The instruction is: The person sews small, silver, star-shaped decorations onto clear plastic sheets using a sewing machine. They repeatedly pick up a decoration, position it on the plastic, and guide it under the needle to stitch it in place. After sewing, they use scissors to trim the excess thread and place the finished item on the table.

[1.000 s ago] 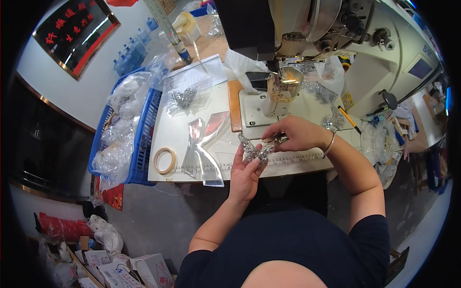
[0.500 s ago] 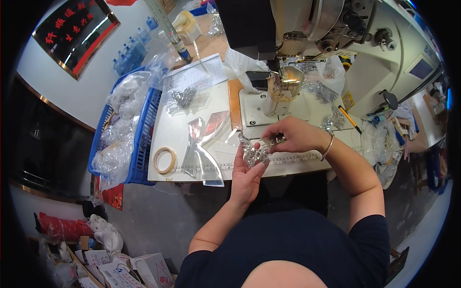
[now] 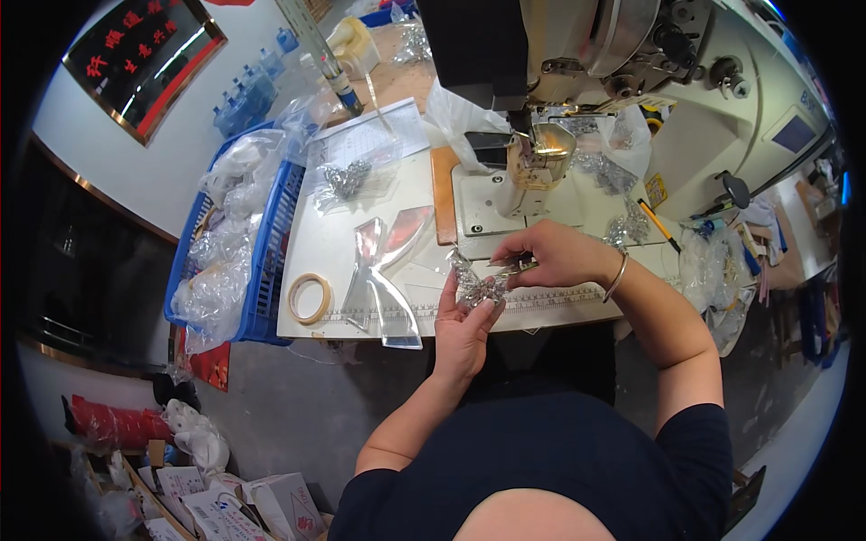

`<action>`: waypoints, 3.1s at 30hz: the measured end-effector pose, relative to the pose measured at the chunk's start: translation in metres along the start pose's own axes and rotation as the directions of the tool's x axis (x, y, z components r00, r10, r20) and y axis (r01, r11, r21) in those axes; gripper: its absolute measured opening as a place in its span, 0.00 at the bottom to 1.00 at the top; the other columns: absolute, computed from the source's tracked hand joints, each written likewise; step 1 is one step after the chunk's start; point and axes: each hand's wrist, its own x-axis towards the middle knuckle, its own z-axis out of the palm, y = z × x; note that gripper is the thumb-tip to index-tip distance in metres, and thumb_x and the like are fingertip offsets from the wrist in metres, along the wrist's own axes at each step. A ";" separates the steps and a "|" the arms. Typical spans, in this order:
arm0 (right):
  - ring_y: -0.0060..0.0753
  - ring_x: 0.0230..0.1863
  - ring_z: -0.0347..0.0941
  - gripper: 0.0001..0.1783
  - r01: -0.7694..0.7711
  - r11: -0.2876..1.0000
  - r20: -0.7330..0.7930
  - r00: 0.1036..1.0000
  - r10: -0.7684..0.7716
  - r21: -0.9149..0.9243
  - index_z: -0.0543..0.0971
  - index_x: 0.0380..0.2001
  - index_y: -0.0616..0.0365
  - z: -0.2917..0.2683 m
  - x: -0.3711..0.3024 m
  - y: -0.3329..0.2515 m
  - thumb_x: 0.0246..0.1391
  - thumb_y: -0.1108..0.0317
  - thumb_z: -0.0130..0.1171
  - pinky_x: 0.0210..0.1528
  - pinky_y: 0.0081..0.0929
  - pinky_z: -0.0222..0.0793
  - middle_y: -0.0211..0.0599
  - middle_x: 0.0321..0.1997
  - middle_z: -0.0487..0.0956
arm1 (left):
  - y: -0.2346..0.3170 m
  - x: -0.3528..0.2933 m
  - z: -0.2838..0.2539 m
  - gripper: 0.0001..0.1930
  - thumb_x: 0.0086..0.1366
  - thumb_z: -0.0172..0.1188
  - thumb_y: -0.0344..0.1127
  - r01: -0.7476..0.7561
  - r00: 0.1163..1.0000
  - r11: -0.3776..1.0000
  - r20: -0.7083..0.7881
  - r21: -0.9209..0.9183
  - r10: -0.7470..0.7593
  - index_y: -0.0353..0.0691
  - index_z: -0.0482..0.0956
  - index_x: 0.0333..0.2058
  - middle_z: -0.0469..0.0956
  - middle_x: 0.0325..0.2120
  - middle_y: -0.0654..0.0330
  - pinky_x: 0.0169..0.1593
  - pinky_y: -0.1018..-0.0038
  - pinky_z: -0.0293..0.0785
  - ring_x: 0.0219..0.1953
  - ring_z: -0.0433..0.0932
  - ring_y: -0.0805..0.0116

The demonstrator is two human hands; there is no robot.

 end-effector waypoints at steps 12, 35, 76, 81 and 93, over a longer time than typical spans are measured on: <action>0.38 0.34 0.76 0.20 -0.003 1.000 -0.009 1.000 0.003 -0.010 0.78 0.38 0.58 0.003 -0.001 0.005 0.41 0.60 0.66 0.39 0.28 0.70 0.40 0.32 0.80 | -0.003 0.001 -0.004 0.34 0.60 0.49 0.16 0.006 1.000 1.000 -0.015 -0.024 -0.006 0.52 0.53 0.62 0.69 0.50 0.54 0.53 0.64 0.72 0.52 0.71 0.64; 0.33 0.28 0.67 0.14 0.116 0.991 -0.227 0.969 -0.098 0.067 0.73 0.21 0.61 0.037 0.003 0.004 0.39 0.64 0.67 0.33 0.27 0.62 0.35 0.22 0.71 | -0.011 -0.002 -0.013 0.15 0.62 0.52 0.22 -0.129 0.990 0.985 0.073 0.116 0.121 0.38 0.68 0.47 0.73 0.45 0.54 0.51 0.62 0.73 0.47 0.75 0.62; 0.32 0.32 0.74 0.15 0.201 0.980 -0.330 0.926 -0.184 0.017 0.79 0.33 0.55 0.029 0.007 -0.024 0.41 0.62 0.68 0.37 0.26 0.69 0.32 0.31 0.76 | -0.006 -0.005 -0.005 0.21 0.60 0.49 0.19 -0.106 0.994 0.994 0.026 0.013 0.106 0.42 0.65 0.53 0.71 0.47 0.56 0.50 0.59 0.75 0.48 0.74 0.60; 0.21 0.30 0.72 0.13 -0.006 0.938 -0.206 0.975 0.082 0.348 0.78 0.29 0.60 0.036 0.009 -0.014 0.42 0.63 0.67 0.35 0.22 0.68 0.32 0.27 0.77 | -0.001 -0.006 -0.001 0.23 0.61 0.49 0.20 -0.025 0.999 1.000 0.035 0.002 0.025 0.40 0.62 0.55 0.68 0.50 0.55 0.51 0.60 0.74 0.49 0.73 0.60; 0.21 0.27 0.71 0.11 -0.040 0.931 -0.255 0.957 0.140 0.364 0.78 0.26 0.60 0.039 0.011 -0.013 0.42 0.64 0.66 0.34 0.21 0.68 0.32 0.24 0.77 | 0.008 -0.007 0.005 0.22 0.70 0.35 0.43 0.097 0.991 0.985 0.110 -0.141 -0.082 0.39 0.57 0.58 0.63 0.56 0.55 0.58 0.56 0.65 0.57 0.65 0.59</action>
